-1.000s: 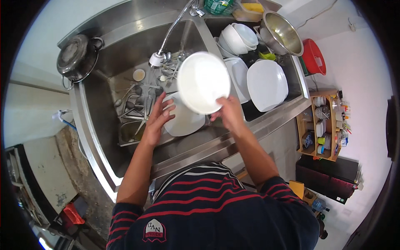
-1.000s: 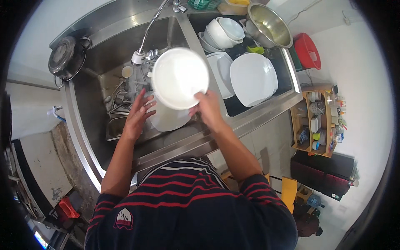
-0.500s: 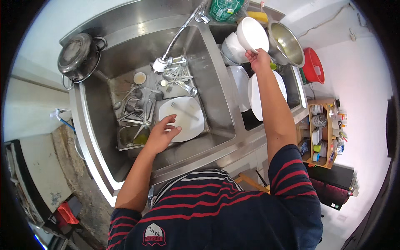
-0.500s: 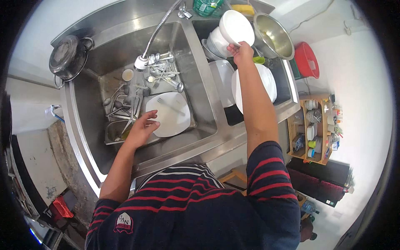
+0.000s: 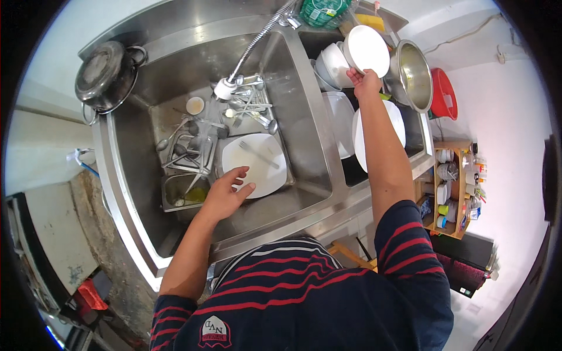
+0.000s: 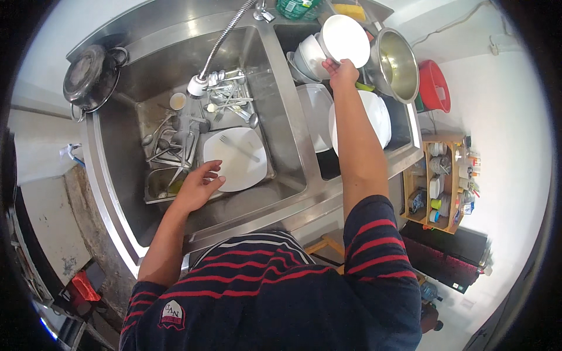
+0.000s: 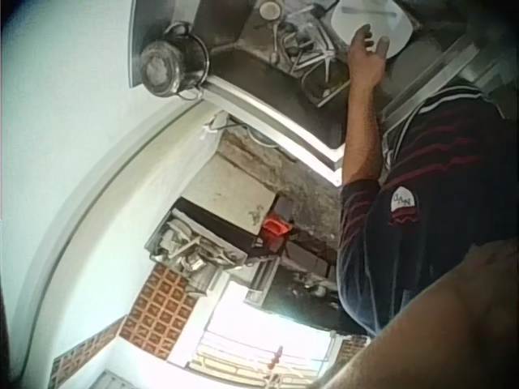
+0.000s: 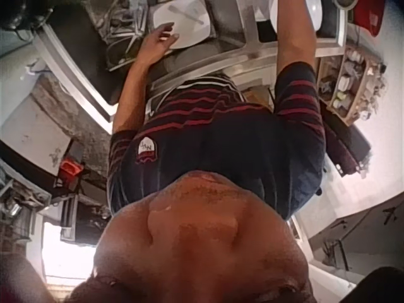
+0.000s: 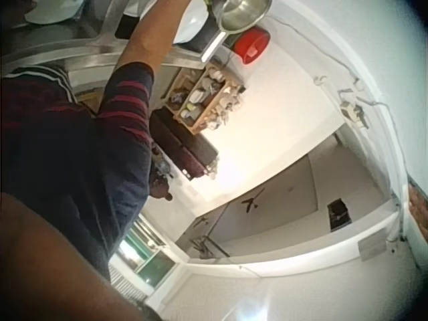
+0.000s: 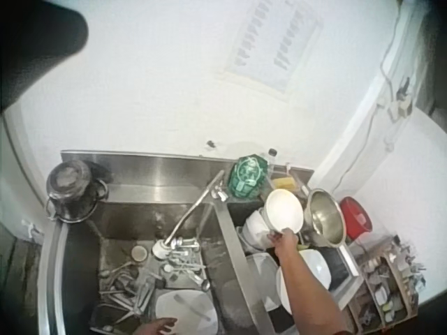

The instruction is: Washing various dishes, bowls, and containers in a large stainless steel sink.

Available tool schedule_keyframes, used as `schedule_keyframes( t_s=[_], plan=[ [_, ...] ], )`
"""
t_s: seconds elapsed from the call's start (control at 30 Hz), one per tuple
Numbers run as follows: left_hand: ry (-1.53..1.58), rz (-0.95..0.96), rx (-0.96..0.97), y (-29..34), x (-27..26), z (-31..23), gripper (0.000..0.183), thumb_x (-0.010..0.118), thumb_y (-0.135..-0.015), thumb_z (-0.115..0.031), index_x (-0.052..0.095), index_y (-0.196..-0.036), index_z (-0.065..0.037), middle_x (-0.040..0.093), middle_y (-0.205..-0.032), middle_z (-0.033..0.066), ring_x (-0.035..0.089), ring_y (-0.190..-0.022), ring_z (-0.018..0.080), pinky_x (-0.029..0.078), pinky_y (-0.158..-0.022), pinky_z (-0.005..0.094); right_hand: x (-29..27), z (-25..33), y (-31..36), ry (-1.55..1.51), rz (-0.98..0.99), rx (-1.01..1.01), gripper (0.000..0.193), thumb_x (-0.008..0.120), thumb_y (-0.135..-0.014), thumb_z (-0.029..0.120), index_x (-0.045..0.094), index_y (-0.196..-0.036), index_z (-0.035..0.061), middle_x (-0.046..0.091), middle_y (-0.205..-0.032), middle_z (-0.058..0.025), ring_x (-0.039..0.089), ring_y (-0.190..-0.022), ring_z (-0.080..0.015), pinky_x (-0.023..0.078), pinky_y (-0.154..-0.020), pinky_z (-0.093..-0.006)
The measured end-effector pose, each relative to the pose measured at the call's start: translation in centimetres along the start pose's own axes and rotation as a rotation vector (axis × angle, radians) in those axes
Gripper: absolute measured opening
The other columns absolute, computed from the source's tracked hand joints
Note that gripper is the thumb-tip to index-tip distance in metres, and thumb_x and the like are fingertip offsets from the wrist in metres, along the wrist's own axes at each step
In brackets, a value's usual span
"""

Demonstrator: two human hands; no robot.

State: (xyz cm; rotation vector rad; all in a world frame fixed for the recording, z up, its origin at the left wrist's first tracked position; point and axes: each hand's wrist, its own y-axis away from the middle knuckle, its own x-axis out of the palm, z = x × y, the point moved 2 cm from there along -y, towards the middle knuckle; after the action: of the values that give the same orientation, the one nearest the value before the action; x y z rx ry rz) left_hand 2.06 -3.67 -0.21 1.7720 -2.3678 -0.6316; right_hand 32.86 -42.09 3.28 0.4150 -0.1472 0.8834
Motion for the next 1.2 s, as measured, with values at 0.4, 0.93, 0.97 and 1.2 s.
schedule_keyframes(
  t_s=[0.4, 0.93, 0.97, 1.2],
  plan=[
    [-0.002, 0.043, -0.016, 0.0, 0.4, -0.2, 0.05, 0.068, -0.085, -0.027, 0.056, -0.126, -0.003, 0.062, -0.112, 0.0133, 0.063, -0.096, 0.0227, 0.051, -0.079, 0.033, -2.3, 1.8, -2.7, 0.131, 0.072, 0.124, 0.032, 0.043, -0.091, 0.012, 0.042, -0.116, -0.0086, 0.058, -0.093, -0.0248, 0.063, -0.068, -0.031, 0.056, -0.055, -0.0412],
    [-0.104, -0.094, -0.181, -3.8, -2.6, 4.5, 0.051, 0.067, -0.083, -0.033, 0.059, -0.123, -0.002, 0.067, -0.105, 0.0171, 0.065, -0.091, 0.0275, 0.05, -0.082, 0.0352, -4.4, 2.3, -3.8, 0.198, 0.179, 0.292, 0.053, 0.057, -0.092, 0.04, 0.042, -0.123, -0.0005, 0.061, -0.085, -0.0204, 0.056, -0.057, -0.0198, 0.04, -0.046, -0.0276],
    [-0.113, -0.094, -0.19, -4.5, -2.9, 5.6, 0.051, 0.067, -0.083, -0.033, 0.059, -0.123, -0.002, 0.067, -0.105, 0.0171, 0.065, -0.091, 0.0275, 0.05, -0.082, 0.0352, -4.1, 2.6, -2.9, 0.193, 0.188, 0.273, 0.054, 0.058, -0.092, 0.04, 0.041, -0.123, -0.0011, 0.061, -0.086, -0.0213, 0.056, -0.056, -0.0199, 0.04, -0.046, -0.0279],
    [-0.832, -0.133, -0.066, -11.8, -2.1, 9.0, 0.045, 0.062, -0.079, -0.022, 0.059, -0.118, 0.002, 0.063, -0.113, 0.022, 0.062, -0.103, 0.0366, 0.049, -0.091, 0.0438, -5.8, 4.2, 11.2, 0.313, 0.068, -0.253, 0.071, 0.065, -0.088, 0.026, 0.029, -0.141, -0.0037, 0.06, -0.072, -0.0149, 0.047, -0.043, -0.0148, 0.035, -0.039, -0.028]
  ],
)
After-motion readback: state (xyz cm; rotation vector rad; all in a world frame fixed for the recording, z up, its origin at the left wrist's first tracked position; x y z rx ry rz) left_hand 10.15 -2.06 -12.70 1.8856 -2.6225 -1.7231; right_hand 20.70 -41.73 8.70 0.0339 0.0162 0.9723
